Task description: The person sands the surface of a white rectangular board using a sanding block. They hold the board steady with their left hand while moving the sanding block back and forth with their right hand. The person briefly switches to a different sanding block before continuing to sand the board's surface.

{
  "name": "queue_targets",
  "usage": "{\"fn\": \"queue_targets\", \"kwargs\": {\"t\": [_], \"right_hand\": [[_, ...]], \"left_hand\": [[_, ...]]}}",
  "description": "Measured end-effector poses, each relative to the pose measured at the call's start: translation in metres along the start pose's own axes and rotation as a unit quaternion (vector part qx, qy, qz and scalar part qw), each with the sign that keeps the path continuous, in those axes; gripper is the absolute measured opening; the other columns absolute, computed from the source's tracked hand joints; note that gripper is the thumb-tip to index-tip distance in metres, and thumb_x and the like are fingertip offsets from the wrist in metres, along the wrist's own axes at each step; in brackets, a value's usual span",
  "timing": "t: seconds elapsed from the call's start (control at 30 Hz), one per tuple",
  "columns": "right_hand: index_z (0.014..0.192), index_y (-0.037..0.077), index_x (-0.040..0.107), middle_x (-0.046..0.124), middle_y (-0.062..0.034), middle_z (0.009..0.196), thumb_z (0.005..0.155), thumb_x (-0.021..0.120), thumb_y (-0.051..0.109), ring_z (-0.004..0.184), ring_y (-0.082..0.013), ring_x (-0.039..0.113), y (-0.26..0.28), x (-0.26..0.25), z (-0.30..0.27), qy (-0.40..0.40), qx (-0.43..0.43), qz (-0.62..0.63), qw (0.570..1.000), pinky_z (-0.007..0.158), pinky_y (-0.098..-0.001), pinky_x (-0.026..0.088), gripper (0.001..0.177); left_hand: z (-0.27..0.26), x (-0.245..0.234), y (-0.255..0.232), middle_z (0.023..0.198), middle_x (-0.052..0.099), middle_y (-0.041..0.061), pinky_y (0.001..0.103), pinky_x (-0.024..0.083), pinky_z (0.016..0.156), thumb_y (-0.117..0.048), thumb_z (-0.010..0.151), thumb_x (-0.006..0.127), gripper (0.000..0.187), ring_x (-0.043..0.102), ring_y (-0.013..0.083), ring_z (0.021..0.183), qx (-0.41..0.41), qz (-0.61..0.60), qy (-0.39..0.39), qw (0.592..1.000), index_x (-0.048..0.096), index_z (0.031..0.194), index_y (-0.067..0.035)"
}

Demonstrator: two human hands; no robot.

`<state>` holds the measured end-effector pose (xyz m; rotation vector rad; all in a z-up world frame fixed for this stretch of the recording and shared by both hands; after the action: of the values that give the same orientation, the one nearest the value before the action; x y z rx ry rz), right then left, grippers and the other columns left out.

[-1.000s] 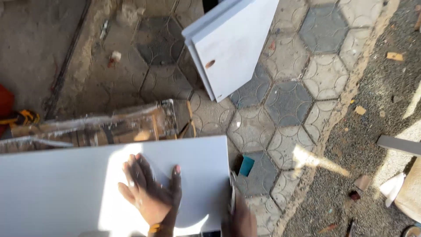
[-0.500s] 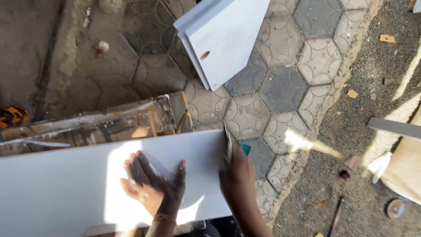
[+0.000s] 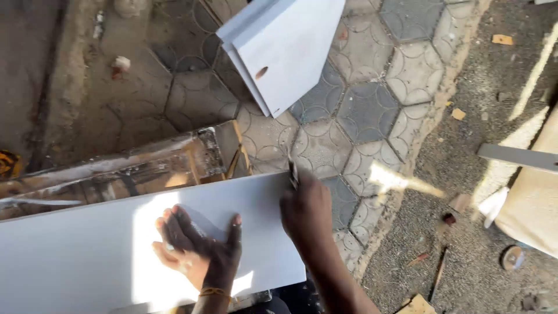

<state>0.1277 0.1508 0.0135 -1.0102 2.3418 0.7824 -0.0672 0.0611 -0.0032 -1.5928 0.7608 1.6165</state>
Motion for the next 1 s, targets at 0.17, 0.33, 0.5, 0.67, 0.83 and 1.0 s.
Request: {"fn": "queue_targets", "kwargs": {"t": [0.17, 0.33, 0.5, 0.67, 0.83, 1.0], "right_hand": [[0.088, 0.022, 0.052, 0.075, -0.0162, 0.093, 0.081, 0.044, 0.014, 0.1, -0.045, 0.066, -0.14, 0.084, -0.046, 0.095, 0.194, -0.095, 0.972, 0.079, -0.0541, 0.048, 0.013], [0.097, 0.008, 0.06, 0.067, -0.0161, 0.076, 0.081, 0.043, 0.007, 0.066, -0.0391, 0.059, 0.007, 0.005, 0.003, -0.001, -0.018, 0.028, 0.999, 0.06, -0.0502, 0.044, 0.023], [0.123, 0.044, 0.062, 0.075, -0.0119, 0.109, 0.086, 0.049, 0.035, 0.11, -0.0357, 0.068, -0.102, 0.076, -0.035, 0.086, 0.229, -0.09, 0.965, 0.096, -0.0462, 0.053, 0.041], [0.076, 0.01, 0.047, 0.059, -0.0093, 0.067, 0.073, 0.045, -0.002, 0.06, -0.028, 0.049, 0.034, -0.003, 0.011, -0.074, -0.107, 0.112, 0.985, 0.056, -0.0462, 0.035, 0.012], [0.1, 0.024, 0.062, 0.075, -0.0148, 0.102, 0.089, 0.049, 0.022, 0.102, -0.0421, 0.066, -0.164, 0.075, -0.073, 0.159, 0.16, -0.037, 0.974, 0.085, -0.0482, 0.049, 0.017], [0.102, 0.023, 0.068, 0.083, -0.0067, 0.083, 0.099, 0.052, 0.023, 0.078, -0.0271, 0.082, -0.205, 0.044, -0.061, 0.023, 0.131, 0.032, 0.991, 0.078, -0.0442, 0.066, 0.017]], "left_hand": [[0.011, -0.009, 0.002, 0.156, 0.052, 0.02, 0.058, 0.028, 0.121, -0.079, 0.086, 0.048, 0.112, 0.038, 0.0349, 0.153, 0.014, 0.074, -0.021, 0.997, 0.049, 0.155, 0.009], [0.002, -0.003, 0.002, 0.157, 0.05, 0.023, 0.062, 0.026, 0.121, -0.078, 0.084, 0.055, 0.113, 0.036, 0.0374, 0.152, 0.004, 0.02, -0.014, 1.0, 0.048, 0.156, 0.009], [0.013, -0.009, 0.003, 0.156, 0.053, 0.021, 0.058, 0.03, 0.12, -0.076, 0.087, 0.053, 0.109, 0.038, 0.034, 0.152, 0.029, 0.069, -0.054, 0.996, 0.052, 0.153, 0.01], [0.007, -0.007, 0.002, 0.157, 0.047, 0.025, 0.066, 0.024, 0.119, -0.077, 0.086, 0.054, 0.113, 0.031, 0.0374, 0.152, 0.003, 0.01, -0.017, 1.0, 0.044, 0.157, 0.01], [0.004, -0.009, 0.001, 0.158, 0.048, 0.021, 0.056, 0.018, 0.122, -0.077, 0.089, 0.052, 0.11, 0.03, 0.0322, 0.155, 0.013, 0.019, -0.026, 0.999, 0.046, 0.157, 0.009], [-0.004, -0.009, -0.003, 0.161, 0.046, 0.021, 0.059, 0.027, 0.119, -0.075, 0.092, 0.055, 0.108, 0.031, 0.0322, 0.153, 0.037, 0.036, -0.055, 0.997, 0.047, 0.157, 0.01]]}}
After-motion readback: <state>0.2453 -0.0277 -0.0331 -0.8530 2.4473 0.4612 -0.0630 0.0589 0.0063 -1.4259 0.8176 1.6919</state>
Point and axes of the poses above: each hand's wrist, its own z-axis towards the middle knuckle, its own x-axis out of the palm, y = z × x, the point moved 6 cm from there along z, towards the middle knuckle
